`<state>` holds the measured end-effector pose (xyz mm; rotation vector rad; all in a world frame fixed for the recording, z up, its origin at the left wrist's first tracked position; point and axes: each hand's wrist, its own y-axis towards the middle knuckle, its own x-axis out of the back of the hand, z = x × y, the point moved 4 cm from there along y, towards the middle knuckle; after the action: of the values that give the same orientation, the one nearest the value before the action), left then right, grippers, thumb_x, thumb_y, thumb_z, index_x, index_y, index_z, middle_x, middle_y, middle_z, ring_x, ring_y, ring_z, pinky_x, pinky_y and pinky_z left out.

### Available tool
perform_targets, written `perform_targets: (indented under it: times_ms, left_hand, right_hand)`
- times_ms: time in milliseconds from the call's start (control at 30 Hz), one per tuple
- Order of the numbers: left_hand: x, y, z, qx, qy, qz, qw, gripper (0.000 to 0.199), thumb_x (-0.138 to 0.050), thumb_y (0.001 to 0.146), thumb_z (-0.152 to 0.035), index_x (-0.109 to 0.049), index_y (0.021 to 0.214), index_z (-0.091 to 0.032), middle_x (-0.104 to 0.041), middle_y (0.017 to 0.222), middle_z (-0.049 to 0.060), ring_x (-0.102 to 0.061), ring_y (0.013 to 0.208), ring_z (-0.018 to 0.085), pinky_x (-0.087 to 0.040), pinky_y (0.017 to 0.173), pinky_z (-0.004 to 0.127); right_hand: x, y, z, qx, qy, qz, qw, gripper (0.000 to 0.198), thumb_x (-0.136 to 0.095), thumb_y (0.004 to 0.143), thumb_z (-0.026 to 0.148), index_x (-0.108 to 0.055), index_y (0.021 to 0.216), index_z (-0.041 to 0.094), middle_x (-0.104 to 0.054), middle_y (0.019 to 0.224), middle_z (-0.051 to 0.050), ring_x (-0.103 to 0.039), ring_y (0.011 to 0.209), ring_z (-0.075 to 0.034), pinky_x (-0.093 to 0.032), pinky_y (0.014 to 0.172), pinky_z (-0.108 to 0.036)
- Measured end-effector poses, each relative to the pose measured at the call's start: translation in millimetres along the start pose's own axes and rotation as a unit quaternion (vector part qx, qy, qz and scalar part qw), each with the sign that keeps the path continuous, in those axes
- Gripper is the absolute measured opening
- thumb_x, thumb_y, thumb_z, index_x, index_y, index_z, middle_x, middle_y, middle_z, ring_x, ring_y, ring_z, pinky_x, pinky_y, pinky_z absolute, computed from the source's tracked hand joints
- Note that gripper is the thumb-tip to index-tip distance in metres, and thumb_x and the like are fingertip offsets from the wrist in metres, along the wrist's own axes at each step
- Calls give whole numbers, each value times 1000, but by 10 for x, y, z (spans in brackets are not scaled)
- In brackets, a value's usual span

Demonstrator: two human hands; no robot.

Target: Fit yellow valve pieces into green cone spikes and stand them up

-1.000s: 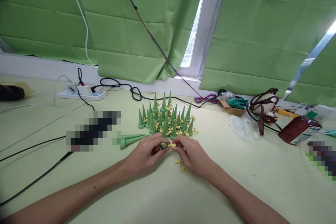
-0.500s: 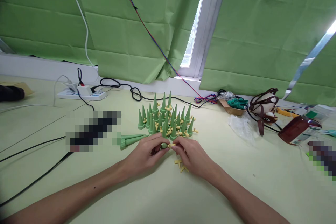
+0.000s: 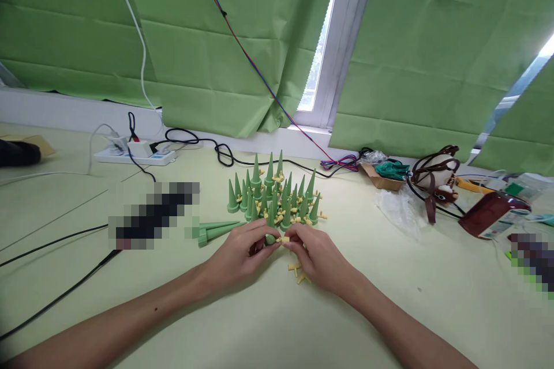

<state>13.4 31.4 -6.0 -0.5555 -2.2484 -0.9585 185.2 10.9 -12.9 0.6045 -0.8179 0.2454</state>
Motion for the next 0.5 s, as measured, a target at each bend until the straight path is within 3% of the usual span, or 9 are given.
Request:
perform_targets:
  times_ms: [333, 500]
  left_hand:
    - [-7, 2, -10, -4, 7, 6, 1000, 13, -54, 95, -20, -67, 97, -17, -55, 77, 1, -52, 67, 14, -40, 61, 24]
    - [2, 0, -10, -8, 3, -5, 1000, 15, -54, 95, -20, -67, 102, -18, -56, 77, 1, -52, 66, 13, -40, 61, 24]
  right_hand:
    - [-7, -4, -14, -1, -35, 14, 999, 19, -41, 103, 24, -53, 88, 21, -55, 68, 2, -50, 60, -15, -39, 57, -26]
    - [16, 3, 6, 3, -15, -10, 1000, 12, -46, 101, 24, -58, 98, 21, -64, 77, -2, -58, 66, -16, -43, 60, -26]
